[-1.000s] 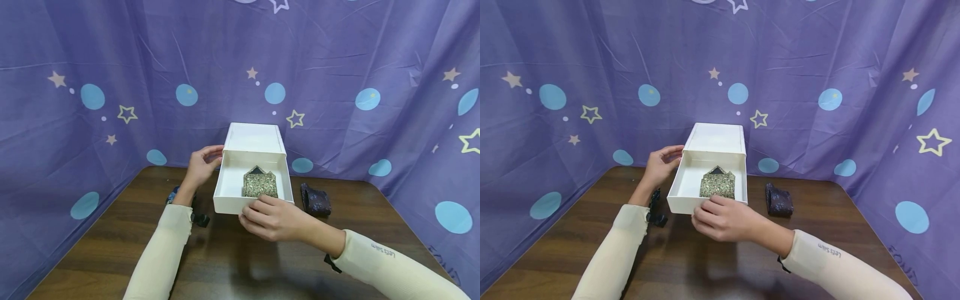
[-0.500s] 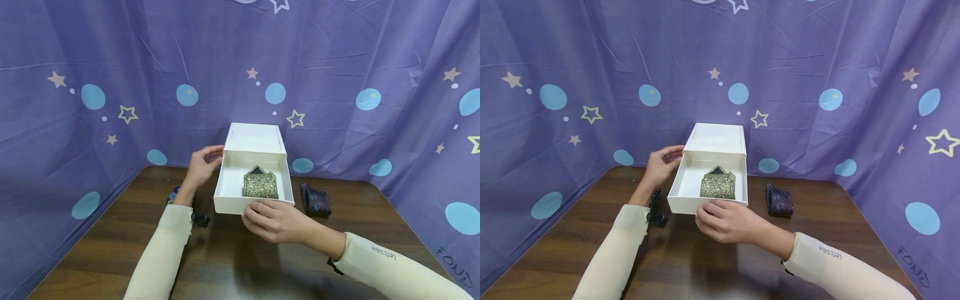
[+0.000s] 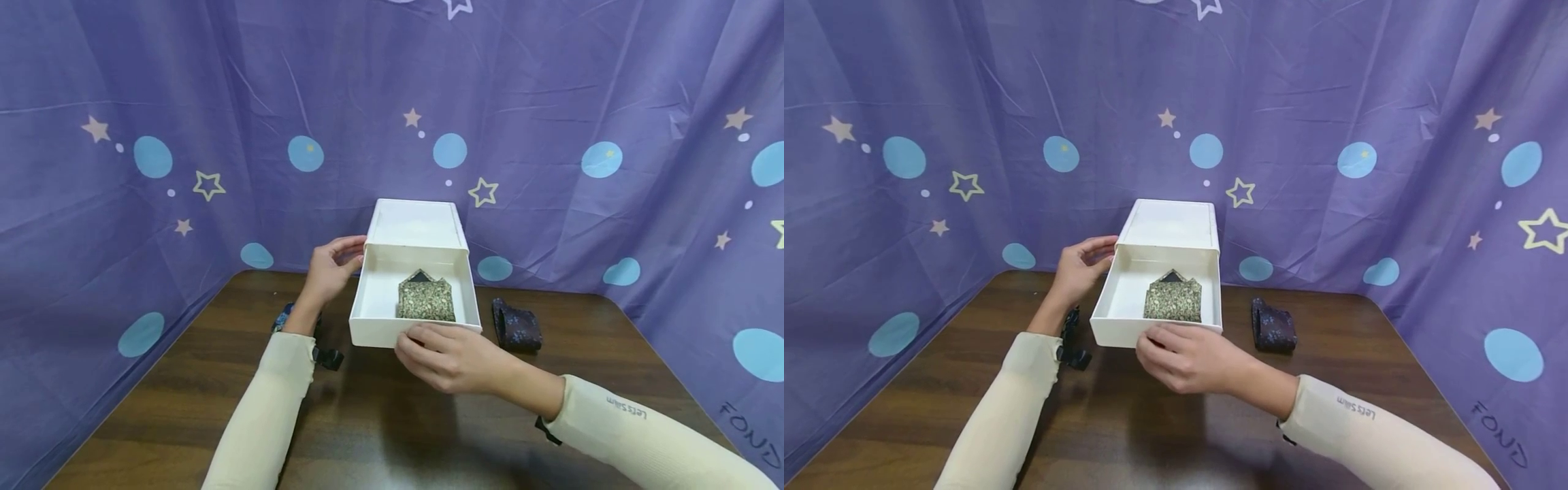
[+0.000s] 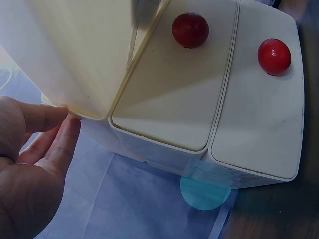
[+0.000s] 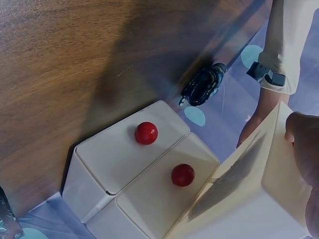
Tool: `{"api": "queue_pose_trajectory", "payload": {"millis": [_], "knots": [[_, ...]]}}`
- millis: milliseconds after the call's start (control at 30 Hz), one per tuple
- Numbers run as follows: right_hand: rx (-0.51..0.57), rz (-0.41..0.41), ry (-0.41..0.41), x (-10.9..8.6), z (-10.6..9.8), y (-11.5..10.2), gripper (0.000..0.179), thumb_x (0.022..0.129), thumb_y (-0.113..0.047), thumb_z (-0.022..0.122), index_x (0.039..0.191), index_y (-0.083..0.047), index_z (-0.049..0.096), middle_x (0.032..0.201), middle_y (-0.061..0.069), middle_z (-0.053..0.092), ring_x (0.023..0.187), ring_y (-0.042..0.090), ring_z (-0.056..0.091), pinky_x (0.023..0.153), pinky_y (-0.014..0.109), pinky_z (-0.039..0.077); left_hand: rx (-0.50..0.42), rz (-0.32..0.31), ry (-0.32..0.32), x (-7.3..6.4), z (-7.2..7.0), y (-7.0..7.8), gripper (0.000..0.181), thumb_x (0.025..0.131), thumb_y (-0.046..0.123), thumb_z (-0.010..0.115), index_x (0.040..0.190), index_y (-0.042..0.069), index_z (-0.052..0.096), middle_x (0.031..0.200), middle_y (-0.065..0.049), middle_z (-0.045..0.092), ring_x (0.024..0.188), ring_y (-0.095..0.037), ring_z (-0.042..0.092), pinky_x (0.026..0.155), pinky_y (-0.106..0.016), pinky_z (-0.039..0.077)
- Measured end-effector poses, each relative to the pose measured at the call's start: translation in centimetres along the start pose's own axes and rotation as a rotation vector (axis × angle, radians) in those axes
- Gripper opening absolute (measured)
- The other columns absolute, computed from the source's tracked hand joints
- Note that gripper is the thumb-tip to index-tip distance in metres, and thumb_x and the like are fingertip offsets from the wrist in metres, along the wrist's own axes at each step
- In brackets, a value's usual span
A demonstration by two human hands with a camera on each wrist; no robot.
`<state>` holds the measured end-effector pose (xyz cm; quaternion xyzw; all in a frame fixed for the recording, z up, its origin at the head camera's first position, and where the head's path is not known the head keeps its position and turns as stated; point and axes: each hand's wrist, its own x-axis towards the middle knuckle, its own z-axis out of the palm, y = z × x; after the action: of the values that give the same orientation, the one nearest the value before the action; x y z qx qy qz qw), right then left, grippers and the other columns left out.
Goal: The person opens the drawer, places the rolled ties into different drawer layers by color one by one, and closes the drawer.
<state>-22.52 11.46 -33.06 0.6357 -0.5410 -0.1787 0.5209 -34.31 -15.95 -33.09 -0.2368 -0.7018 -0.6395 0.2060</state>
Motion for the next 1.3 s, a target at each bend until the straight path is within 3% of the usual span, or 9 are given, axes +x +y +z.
{"api": "queue_pose_trajectory", "payload": {"millis": [467, 933, 1300], "knots": [[0.019, 0.059, 0.026, 0.1, -0.3, 0.5, 0.029, 0.103, -0.005, 0.047, 0.115, -0.003, 0.074, 0.119, 0.015, 0.069, 0.103, 0.027, 0.066, 0.094, 0.036, 0.058, 0.024, -0.014, -0.002, -0.1, 0.0, 0.3, 0.035, 0.091, -0.012, 0.07, 0.125, -0.009, 0.067, 0.124, -0.027, 0.067, 0.115, -0.04, 0.066, 0.094, -0.033, 0.058], [0.025, 0.106, 0.06, 0.1, -0.3, 1.2, 0.027, 0.103, -0.007, 0.051, 0.117, -0.004, 0.074, 0.122, 0.014, 0.069, 0.105, 0.027, 0.066, 0.097, 0.036, 0.056, 0.022, -0.045, 0.013, 0.0, 0.0, 0.4, 0.035, 0.09, -0.011, 0.071, 0.126, -0.008, 0.068, 0.124, -0.025, 0.068, 0.115, -0.037, 0.066, 0.091, -0.027, 0.058], [0.004, 0.13, 0.047, 0.0, -0.1, 1.1, 0.028, 0.104, -0.006, 0.051, 0.12, -0.003, 0.074, 0.125, 0.015, 0.07, 0.106, 0.027, 0.067, 0.097, 0.036, 0.056, 0.024, -0.019, 0.005, 0.0, 0.0, 0.2, 0.035, 0.091, -0.011, 0.071, 0.125, -0.009, 0.068, 0.123, -0.026, 0.068, 0.114, -0.037, 0.066, 0.091, -0.029, 0.058]]}}
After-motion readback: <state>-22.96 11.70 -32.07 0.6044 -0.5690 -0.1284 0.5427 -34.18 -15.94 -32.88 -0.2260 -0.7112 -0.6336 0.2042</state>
